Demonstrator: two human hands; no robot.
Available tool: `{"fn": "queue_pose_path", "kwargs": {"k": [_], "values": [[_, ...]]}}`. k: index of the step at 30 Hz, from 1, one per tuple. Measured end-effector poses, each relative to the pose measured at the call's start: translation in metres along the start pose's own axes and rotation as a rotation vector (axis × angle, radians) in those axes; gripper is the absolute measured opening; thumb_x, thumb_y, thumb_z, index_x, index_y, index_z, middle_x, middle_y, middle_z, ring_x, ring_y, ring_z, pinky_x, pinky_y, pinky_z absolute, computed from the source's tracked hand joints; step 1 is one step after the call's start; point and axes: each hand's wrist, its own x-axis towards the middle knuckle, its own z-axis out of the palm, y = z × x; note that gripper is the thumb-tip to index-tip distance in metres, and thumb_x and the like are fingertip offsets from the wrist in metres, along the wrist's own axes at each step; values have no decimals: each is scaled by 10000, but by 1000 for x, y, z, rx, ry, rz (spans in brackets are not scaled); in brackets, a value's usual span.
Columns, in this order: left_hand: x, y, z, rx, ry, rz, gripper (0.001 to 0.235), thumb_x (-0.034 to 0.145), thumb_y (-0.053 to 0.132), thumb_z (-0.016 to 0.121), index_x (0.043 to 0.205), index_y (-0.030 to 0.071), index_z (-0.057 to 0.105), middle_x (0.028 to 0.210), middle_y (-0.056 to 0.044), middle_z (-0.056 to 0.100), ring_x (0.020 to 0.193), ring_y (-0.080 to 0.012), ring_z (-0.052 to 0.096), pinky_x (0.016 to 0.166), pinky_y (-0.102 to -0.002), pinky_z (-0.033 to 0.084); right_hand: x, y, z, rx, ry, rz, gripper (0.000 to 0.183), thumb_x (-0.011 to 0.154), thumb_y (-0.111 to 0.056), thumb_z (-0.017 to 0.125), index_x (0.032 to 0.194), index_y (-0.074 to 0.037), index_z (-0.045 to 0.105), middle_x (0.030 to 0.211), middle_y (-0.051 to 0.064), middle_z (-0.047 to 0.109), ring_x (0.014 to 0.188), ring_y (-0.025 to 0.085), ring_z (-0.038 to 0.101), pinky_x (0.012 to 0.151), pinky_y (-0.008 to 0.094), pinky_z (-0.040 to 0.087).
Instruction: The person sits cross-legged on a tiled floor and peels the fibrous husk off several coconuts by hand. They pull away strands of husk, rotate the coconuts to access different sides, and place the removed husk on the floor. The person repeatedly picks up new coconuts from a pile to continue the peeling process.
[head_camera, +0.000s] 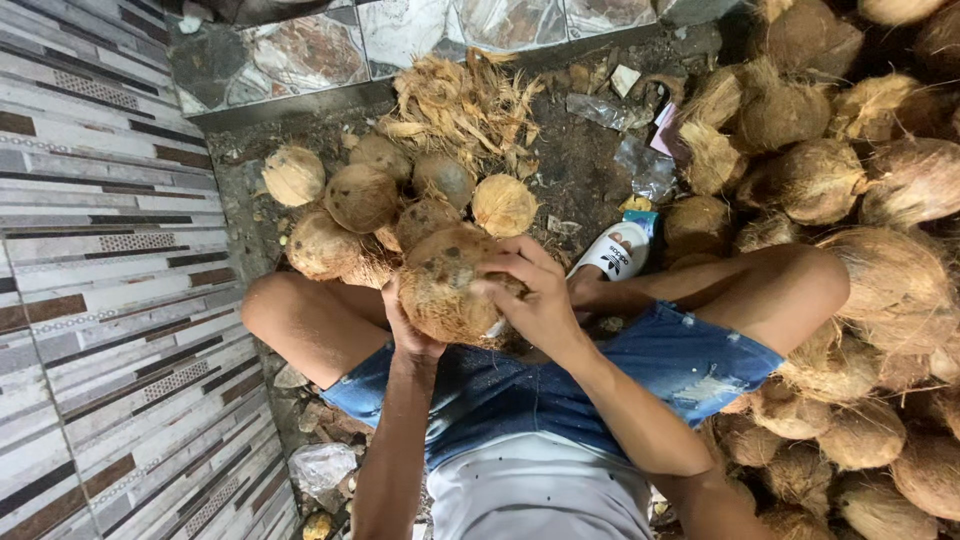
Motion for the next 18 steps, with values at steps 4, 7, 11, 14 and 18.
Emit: {"fn": "queue_pose_path", "kwargs": {"k": [4,7,11,14,18], "values": [[1,-4,-3,-11,27,10,891,764,706,617,1413,116,464,1387,-207,486,1227,-438,489,1011,-650,421,-5,16,11,81,80,60,61,880,-113,730,860,-56,736,817,127,654,704,230,593,659,329,470],[5,-7,-3,-18,28,16,887,763,709,615,1407,116,469,1381,-207,489,1221,-437,491,1006,-649,425,-16,37,16,196,159,143,197,912,-199,710,798,-38,713,778,119,682,715,225,644,691,351,504],[7,-9,-4,-23,19,17,883,761,712,612,1399,117,477,1373,-207,494,1213,-435,495,997,-648,430,-24,45,15,706,301,340,326,962,-270,655,776,-8,600,678,100,560,461,88,481,402,234,440],[13,-5,-4,-22,8,19,880,760,715,610,1393,117,482,1367,-207,497,1208,-433,497,991,-647,434,-40,50,4,932,230,375,347,975,-257,620,745,-5,559,628,91,486,462,109,449,392,274,443],[22,13,-9,-30,3,35,875,759,718,608,1385,118,490,1359,-207,502,1200,-431,501,982,-646,439,-79,55,-17,941,58,330,403,921,-228,669,627,29,569,505,137,506,404,190,515,388,302,480]]}}
